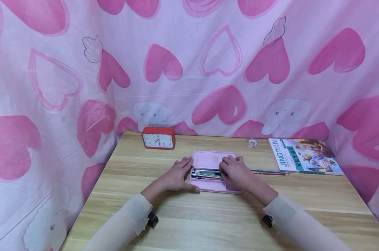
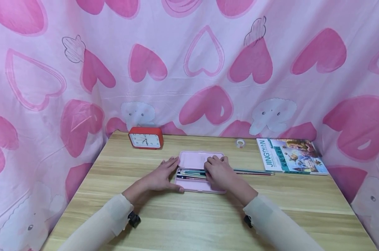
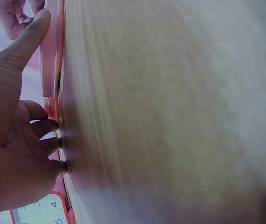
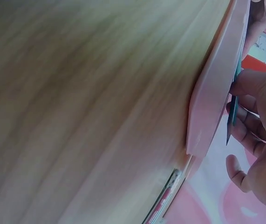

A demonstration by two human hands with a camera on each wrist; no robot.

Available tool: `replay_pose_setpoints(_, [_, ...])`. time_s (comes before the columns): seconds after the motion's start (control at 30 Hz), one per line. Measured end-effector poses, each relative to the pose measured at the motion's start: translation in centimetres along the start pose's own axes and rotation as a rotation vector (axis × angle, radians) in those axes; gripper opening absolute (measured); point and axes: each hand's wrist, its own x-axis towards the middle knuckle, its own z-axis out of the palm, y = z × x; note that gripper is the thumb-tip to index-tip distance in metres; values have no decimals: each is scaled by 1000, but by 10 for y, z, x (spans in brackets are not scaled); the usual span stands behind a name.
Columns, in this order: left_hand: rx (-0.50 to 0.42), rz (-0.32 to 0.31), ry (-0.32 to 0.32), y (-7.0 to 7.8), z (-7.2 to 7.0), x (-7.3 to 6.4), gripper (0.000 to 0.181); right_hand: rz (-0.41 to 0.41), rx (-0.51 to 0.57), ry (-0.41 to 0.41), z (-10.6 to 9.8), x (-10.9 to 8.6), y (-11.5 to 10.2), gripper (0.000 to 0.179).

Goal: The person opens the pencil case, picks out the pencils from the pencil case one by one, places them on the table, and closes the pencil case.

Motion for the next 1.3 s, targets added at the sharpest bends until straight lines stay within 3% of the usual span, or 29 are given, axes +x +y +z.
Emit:
replay_pose_setpoints(0.43, [11,17,0,0,-1,-1,139,-13,69,-6,-3,10,-12,16])
replay_pose_setpoints(0.6, [9,9,-4,1,-2,-1,138,20,112,-17,-4,10,-12,16])
replay_pose_setpoints(1.3, [-3,2,3,1,0,-1,139,124,241,72,-25,-15,21,15])
